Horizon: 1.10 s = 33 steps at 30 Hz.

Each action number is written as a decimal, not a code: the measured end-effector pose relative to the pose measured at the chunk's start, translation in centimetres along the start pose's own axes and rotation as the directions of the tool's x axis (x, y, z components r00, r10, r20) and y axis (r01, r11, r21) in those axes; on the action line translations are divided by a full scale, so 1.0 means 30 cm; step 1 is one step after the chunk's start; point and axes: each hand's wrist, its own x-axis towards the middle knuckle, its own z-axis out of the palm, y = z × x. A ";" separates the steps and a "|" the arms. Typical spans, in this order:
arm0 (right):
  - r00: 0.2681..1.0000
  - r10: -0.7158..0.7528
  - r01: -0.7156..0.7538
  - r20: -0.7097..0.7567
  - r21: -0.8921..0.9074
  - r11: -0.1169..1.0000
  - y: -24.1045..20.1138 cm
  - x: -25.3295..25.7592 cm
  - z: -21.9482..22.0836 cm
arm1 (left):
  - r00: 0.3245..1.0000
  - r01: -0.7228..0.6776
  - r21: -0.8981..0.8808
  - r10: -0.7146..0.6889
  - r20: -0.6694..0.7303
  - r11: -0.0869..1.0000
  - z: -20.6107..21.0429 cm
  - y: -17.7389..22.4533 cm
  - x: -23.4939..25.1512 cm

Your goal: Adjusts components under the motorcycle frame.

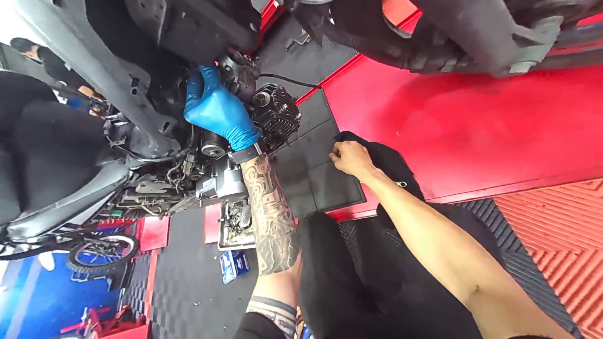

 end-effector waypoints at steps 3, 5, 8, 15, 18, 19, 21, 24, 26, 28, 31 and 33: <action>0.974 -0.057 0.080 -0.219 0.097 0.992 -0.009 -0.006 -0.017 | 1.000 0.026 0.010 -0.026 0.000 1.000 -0.006 -0.001 -0.003; 0.930 -0.108 0.161 -0.352 0.125 0.979 -0.038 -0.004 -0.047 | 0.999 0.051 0.053 -0.052 0.017 0.997 -0.009 0.000 -0.005; 0.829 -0.137 0.303 -0.542 0.230 0.925 -0.134 -0.007 -0.121 | 0.996 0.084 0.144 -0.089 0.026 0.986 -0.016 -0.003 -0.011; 0.802 -0.250 0.569 -0.543 0.565 0.597 -0.557 0.171 -0.485 | 0.997 0.073 0.202 -0.074 -0.001 0.977 -0.011 -0.009 -0.014; 0.837 -0.313 0.543 -0.450 0.757 0.364 -0.669 0.268 -0.533 | 1.000 0.023 0.245 -0.024 0.004 0.969 -0.004 -0.016 -0.016; 0.853 -0.324 0.504 -0.410 0.808 0.305 -0.685 0.293 -0.541 | 1.000 0.005 0.257 -0.005 0.001 0.966 -0.004 -0.023 -0.017; 0.876 -0.333 0.441 -0.349 0.859 0.259 -0.699 0.319 -0.565 | 1.000 -0.017 0.259 0.019 -0.004 0.966 -0.002 -0.028 -0.019; 0.888 -0.373 0.390 -0.270 0.872 0.297 -0.686 0.348 -0.606 | 0.999 -0.028 0.264 0.033 -0.011 0.964 0.003 -0.036 -0.017; 0.879 -0.416 0.403 -0.233 0.830 0.385 -0.674 0.364 -0.633 | 0.999 -0.042 0.273 0.049 -0.016 0.961 0.006 -0.043 -0.020; 0.876 -0.440 0.425 -0.199 0.749 0.508 -0.666 0.370 -0.662 | 0.998 -0.056 0.275 0.062 -0.014 0.960 0.011 -0.043 -0.023; 0.834 -0.496 0.485 -0.242 0.751 0.448 -0.655 0.378 -0.660 | 0.995 -0.089 0.266 0.095 -0.010 0.960 0.015 -0.039 -0.027; 0.827 -0.488 0.496 -0.279 0.769 0.403 -0.654 0.391 -0.637 | 0.991 -0.124 0.289 0.131 -0.007 0.949 0.018 -0.040 -0.029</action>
